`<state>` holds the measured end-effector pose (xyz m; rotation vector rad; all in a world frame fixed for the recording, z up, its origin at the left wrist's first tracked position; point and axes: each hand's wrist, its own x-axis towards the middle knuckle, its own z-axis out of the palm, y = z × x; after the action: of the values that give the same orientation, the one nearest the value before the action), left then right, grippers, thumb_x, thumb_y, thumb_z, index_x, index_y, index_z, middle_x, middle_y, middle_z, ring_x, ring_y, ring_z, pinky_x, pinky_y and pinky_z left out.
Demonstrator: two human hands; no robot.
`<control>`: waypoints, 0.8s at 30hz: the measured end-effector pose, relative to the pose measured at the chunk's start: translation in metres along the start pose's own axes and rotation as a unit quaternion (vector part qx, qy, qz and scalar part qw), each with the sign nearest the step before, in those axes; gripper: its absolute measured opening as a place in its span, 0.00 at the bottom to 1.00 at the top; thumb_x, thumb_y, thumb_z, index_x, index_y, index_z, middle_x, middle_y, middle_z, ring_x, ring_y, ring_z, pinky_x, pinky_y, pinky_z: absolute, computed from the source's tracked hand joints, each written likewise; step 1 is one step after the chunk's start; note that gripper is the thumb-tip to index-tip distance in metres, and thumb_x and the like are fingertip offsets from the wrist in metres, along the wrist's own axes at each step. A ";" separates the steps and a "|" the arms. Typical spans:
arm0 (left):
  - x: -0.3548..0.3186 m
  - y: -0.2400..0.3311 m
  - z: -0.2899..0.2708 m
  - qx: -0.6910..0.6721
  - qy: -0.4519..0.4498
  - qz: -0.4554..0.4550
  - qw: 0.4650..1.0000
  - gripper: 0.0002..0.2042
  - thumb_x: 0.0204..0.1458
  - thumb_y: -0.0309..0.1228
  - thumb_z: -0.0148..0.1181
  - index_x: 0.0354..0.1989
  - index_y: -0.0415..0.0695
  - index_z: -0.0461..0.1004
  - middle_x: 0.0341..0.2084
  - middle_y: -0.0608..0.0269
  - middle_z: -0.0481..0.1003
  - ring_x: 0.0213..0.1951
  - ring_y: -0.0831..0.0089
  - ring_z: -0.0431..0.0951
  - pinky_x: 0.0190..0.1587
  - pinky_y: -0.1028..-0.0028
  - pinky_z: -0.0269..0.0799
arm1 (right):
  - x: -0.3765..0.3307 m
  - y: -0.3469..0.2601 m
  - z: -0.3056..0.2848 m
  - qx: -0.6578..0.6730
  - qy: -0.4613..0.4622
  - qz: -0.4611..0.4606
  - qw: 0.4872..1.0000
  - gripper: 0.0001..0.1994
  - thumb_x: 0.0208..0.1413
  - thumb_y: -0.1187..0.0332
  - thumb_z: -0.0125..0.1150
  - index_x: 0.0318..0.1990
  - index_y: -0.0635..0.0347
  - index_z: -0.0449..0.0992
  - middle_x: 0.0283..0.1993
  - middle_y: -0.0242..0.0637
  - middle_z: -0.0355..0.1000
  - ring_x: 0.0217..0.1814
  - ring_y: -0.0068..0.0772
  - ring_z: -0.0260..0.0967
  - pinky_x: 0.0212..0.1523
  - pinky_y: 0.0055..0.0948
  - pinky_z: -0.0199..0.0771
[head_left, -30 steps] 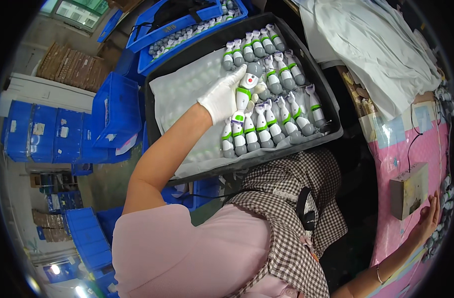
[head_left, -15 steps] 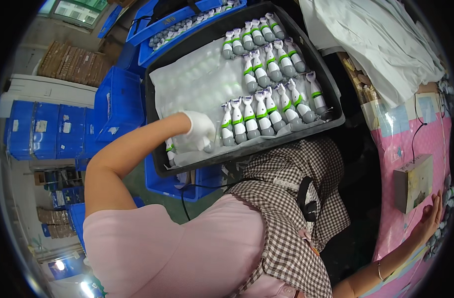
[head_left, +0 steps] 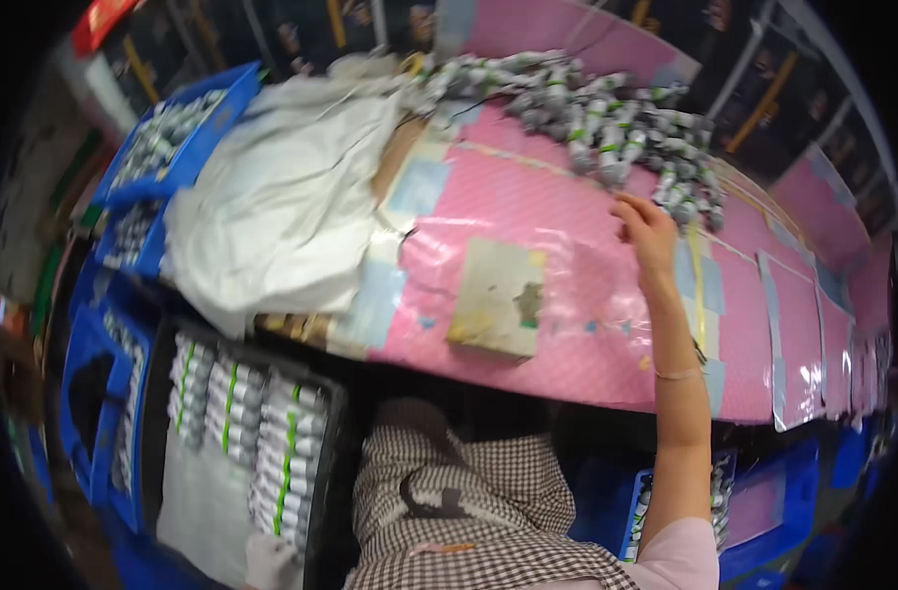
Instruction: Assembling plastic toy figures by attaching small components and organizing them into storage trays.
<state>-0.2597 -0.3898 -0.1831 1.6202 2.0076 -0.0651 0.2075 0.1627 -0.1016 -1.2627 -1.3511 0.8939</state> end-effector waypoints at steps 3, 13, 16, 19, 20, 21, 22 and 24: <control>0.005 -0.009 -0.007 0.071 0.023 0.110 0.991 0.11 0.45 0.26 0.55 0.39 0.46 0.74 0.38 0.56 0.73 0.39 0.55 0.72 0.41 0.63 0.68 | 0.057 0.042 -0.008 -0.197 0.101 -0.210 0.952 0.15 0.48 0.69 0.61 0.45 0.59 0.74 0.39 0.37 0.73 0.34 0.30 0.69 0.31 0.25 0.69; 0.158 0.121 -0.113 -0.032 0.455 0.171 0.873 0.14 0.40 0.13 0.55 0.37 0.39 0.71 0.37 0.52 0.71 0.41 0.56 0.71 0.43 0.66 0.67 | 0.057 -0.009 0.040 -0.271 0.081 -0.077 0.956 0.15 0.48 0.61 0.56 0.46 0.45 0.71 0.37 0.36 0.75 0.37 0.38 0.68 0.43 0.40 0.60; 0.198 0.193 -0.145 -0.100 0.496 0.278 0.816 0.14 0.41 0.13 0.58 0.38 0.38 0.71 0.38 0.53 0.71 0.40 0.59 0.73 0.43 0.67 0.70 | 0.016 -0.042 0.024 0.109 -0.043 0.037 0.992 0.15 0.54 0.59 0.52 0.47 0.53 0.70 0.37 0.38 0.74 0.24 0.26 0.65 0.30 0.23 0.64; 0.255 0.281 -0.182 -0.092 0.473 0.392 0.784 0.20 0.39 0.17 0.63 0.45 0.39 0.71 0.42 0.51 0.72 0.41 0.56 0.74 0.45 0.67 0.70 | -0.031 -0.061 -0.006 0.366 -0.141 0.249 0.885 0.15 0.56 0.57 0.50 0.46 0.56 0.70 0.35 0.40 0.73 0.23 0.25 0.63 0.27 0.20 0.62; 0.268 0.309 -0.186 -0.115 0.458 0.407 0.782 0.22 0.39 0.21 0.64 0.47 0.40 0.70 0.45 0.51 0.71 0.47 0.57 0.71 0.48 0.66 0.67 | -0.047 -0.066 -0.011 0.449 -0.184 0.268 0.832 0.15 0.57 0.57 0.50 0.45 0.56 0.70 0.34 0.41 0.72 0.23 0.25 0.62 0.26 0.21 0.61; 0.270 0.341 -0.194 -0.106 0.446 0.412 0.788 0.24 0.39 0.23 0.65 0.50 0.41 0.68 0.47 0.53 0.69 0.51 0.57 0.68 0.53 0.65 0.62 | -0.063 -0.073 -0.010 0.448 -0.188 0.278 0.829 0.15 0.57 0.57 0.50 0.45 0.56 0.70 0.34 0.41 0.72 0.23 0.25 0.62 0.26 0.21 0.61; 0.274 0.367 -0.202 -0.048 0.460 0.448 0.765 0.28 0.39 0.23 0.65 0.53 0.40 0.65 0.47 0.52 0.69 0.48 0.54 0.70 0.49 0.67 0.67 | -0.078 -0.083 -0.005 0.466 -0.211 0.269 0.816 0.16 0.58 0.56 0.48 0.45 0.57 0.69 0.33 0.41 0.72 0.22 0.25 0.62 0.25 0.22 0.61; 0.277 0.399 -0.202 0.059 0.478 0.465 0.743 0.26 0.42 0.23 0.63 0.53 0.42 0.64 0.46 0.55 0.69 0.47 0.60 0.71 0.47 0.69 0.68 | -0.104 -0.094 0.005 0.494 -0.242 0.268 0.791 0.18 0.61 0.54 0.43 0.50 0.57 0.66 0.33 0.42 0.72 0.21 0.26 0.63 0.24 0.25 0.60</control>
<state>-0.0050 0.0393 -0.0157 2.9247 1.4389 1.2604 0.1738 0.0461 -0.0319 -0.5513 -0.6120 2.0896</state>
